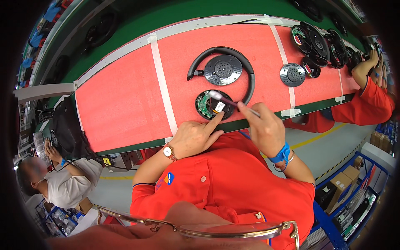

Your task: Assembling and inspecting headphone components on an electronics production line.

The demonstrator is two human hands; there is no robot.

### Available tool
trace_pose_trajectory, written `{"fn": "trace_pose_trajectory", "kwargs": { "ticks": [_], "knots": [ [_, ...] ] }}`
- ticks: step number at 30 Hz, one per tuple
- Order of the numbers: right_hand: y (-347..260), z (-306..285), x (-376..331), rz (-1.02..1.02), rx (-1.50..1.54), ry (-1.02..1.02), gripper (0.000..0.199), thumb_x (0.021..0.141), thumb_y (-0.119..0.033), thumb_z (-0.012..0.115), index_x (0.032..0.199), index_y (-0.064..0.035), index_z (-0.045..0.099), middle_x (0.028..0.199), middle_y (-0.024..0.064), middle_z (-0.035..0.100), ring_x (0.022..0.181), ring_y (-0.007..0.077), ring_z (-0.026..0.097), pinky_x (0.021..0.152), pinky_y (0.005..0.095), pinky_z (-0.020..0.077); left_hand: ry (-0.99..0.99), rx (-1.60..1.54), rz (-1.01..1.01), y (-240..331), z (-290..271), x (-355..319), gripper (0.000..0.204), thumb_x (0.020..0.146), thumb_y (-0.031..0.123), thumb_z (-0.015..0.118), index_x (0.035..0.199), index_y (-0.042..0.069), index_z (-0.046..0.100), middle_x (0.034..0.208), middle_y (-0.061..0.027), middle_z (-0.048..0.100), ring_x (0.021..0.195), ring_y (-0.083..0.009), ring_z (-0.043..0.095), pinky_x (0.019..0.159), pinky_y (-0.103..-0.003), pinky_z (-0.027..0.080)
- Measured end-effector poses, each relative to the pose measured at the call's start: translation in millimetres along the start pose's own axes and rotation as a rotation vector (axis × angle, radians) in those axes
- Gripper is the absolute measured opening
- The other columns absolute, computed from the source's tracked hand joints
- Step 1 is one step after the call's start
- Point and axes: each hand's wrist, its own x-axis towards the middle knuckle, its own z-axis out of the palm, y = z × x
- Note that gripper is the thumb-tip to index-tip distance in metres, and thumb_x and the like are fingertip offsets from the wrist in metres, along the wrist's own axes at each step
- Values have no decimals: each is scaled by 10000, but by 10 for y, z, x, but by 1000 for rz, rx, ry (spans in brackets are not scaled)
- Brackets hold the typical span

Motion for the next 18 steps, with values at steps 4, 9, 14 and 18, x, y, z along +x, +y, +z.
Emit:
{"fn": "trace_pose_trajectory", "kwargs": {
  "ticks": [4,9,14,18],
  "knots": [
    [-2,23,-17,-49,51,-16,478,737,81,575,1168,-115,640,821,103,554,675,266,596,567,355,481,13,-4,-3,1,14,10,497,875,283,597,1247,-27,486,536,-84,567,440,-247,563,403,-357,432],
    [-32,73,-38,16,48,12,487,744,76,574,1178,-137,638,818,100,551,668,248,589,566,348,482,18,-19,-8,0,16,6,493,873,282,600,1244,-22,486,543,-86,570,441,-249,563,399,-359,429],
    [5,-14,-9,40,-14,25,496,737,71,573,1185,-134,631,820,95,552,674,262,605,570,354,492,13,-25,-12,17,-27,9,502,872,279,601,1255,-22,478,543,-85,569,441,-249,563,398,-359,430],
    [46,-90,35,60,-34,27,454,750,66,580,1165,-107,642,812,91,548,638,265,588,549,351,478,17,-13,-11,13,-14,3,504,871,278,602,1257,-21,478,535,-84,564,438,-247,559,402,-359,431]
  ]
}}
